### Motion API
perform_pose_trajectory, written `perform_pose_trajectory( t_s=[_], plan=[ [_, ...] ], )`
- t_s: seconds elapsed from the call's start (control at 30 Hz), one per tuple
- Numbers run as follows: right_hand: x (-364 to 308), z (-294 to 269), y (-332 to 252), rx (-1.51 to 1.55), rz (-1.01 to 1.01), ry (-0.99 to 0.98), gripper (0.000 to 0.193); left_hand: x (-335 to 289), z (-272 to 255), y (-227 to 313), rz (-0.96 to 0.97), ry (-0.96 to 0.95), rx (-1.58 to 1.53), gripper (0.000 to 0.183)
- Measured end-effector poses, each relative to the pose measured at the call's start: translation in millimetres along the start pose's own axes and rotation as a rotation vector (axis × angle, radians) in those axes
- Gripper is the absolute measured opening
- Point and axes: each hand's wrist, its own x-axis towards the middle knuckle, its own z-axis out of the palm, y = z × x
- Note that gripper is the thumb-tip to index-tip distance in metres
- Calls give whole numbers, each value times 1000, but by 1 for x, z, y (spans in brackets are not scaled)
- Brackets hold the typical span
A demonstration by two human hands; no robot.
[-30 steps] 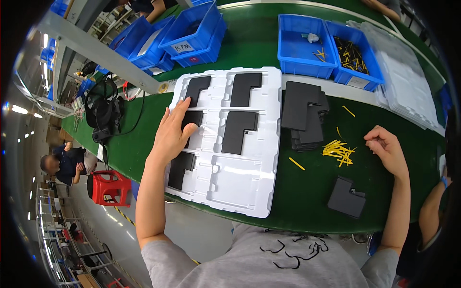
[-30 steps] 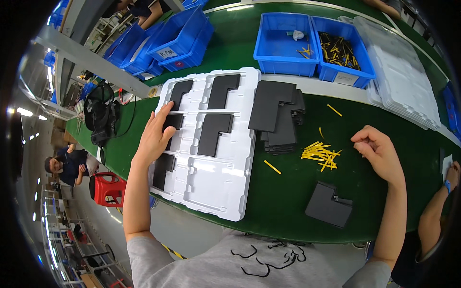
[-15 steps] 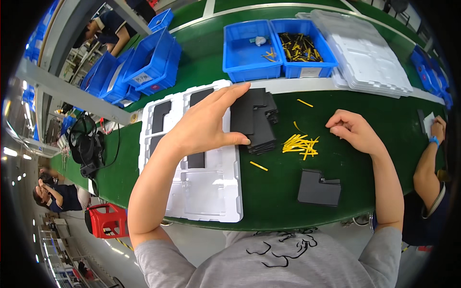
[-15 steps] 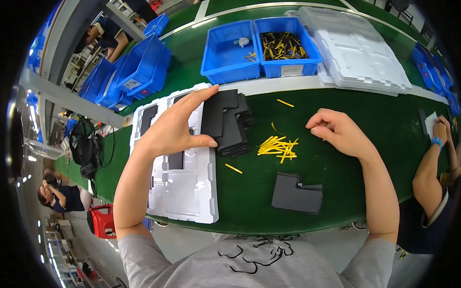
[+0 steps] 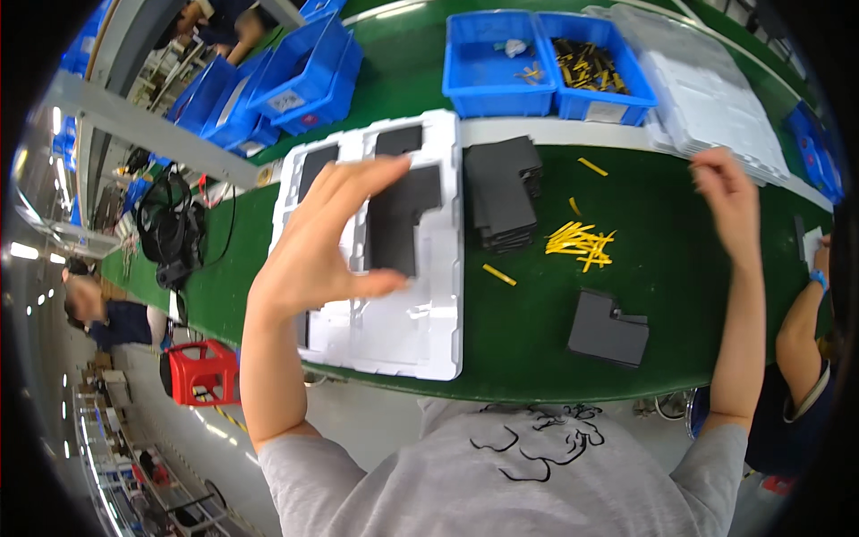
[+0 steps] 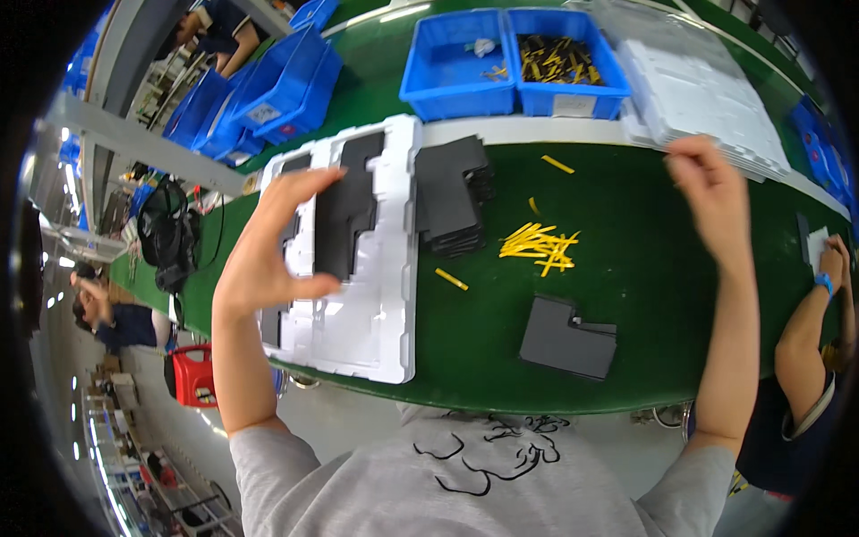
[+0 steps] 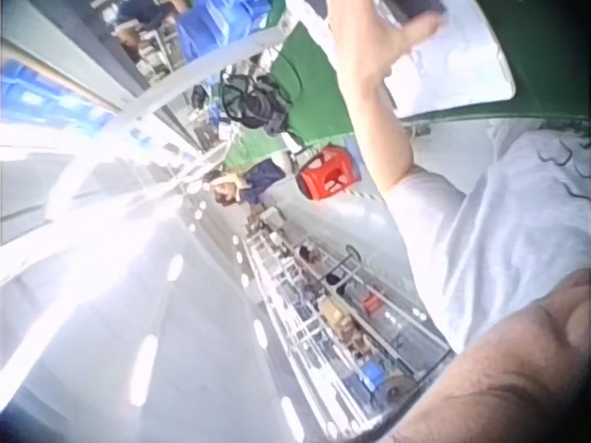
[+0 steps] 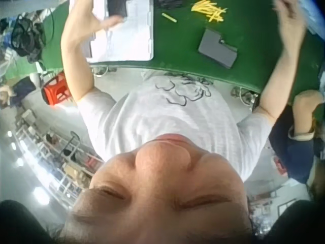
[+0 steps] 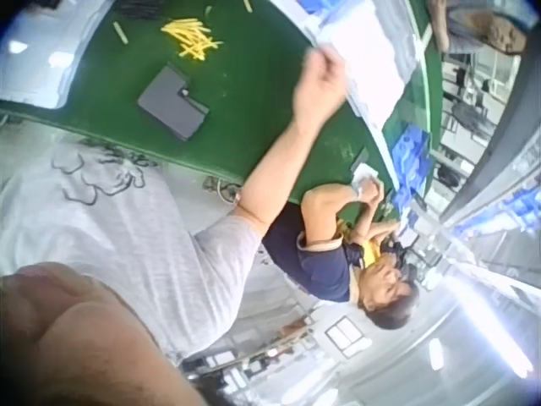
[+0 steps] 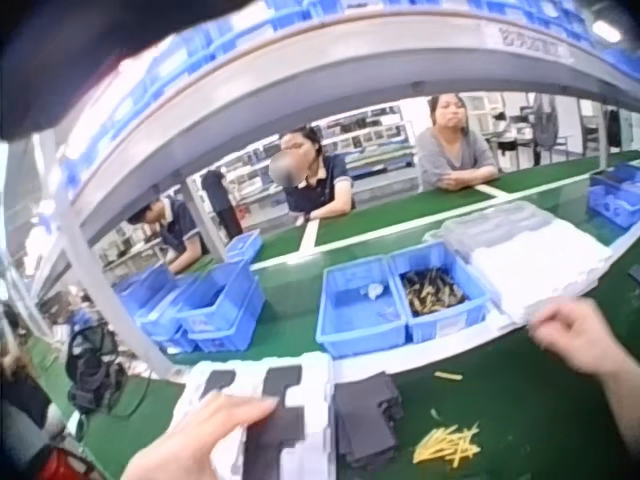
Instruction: The person inserts small yellow plastic strips into slots on black rectangular components at a factory assembly station. They place the assembled units into a white foam tray and then cover them with a clear plastic lid. The person repeats this process for multiple units, organizing them into the tray.
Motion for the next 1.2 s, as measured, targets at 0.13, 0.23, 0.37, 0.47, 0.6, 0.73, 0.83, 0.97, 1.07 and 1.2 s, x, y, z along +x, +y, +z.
perform_pose_trajectory(
  t_s=[0.13,0.23,0.37,0.47,0.6,0.73,0.83,0.97,1.07,1.2],
  plan=[
    [21,-64,34,-528,-211,180,30,-77,8,11,-152,-105,102,90],
    [32,-106,69,-789,-229,62,38,-94,22,23,-208,-154,78,82],
    [44,-118,89,-722,-209,-54,30,-105,37,28,-190,-105,65,68],
    [44,-121,88,-715,-243,-71,24,-114,43,27,-177,-83,123,60],
    [48,-131,80,-726,-238,-157,19,-121,49,28,-199,-31,162,52],
    [60,-145,65,-682,-233,-195,18,-126,58,29,-209,20,190,53],
    [66,-153,65,-672,-289,-82,19,-126,61,31,-243,8,189,53],
    [71,-154,50,-753,-325,-38,21,-129,61,34,-292,-41,219,54],
    [74,-143,30,-777,-402,-111,21,-132,61,33,-282,-68,231,57],
    [69,-114,16,-1011,-561,-160,25,-131,61,40,-298,-80,243,59]
  ],
)
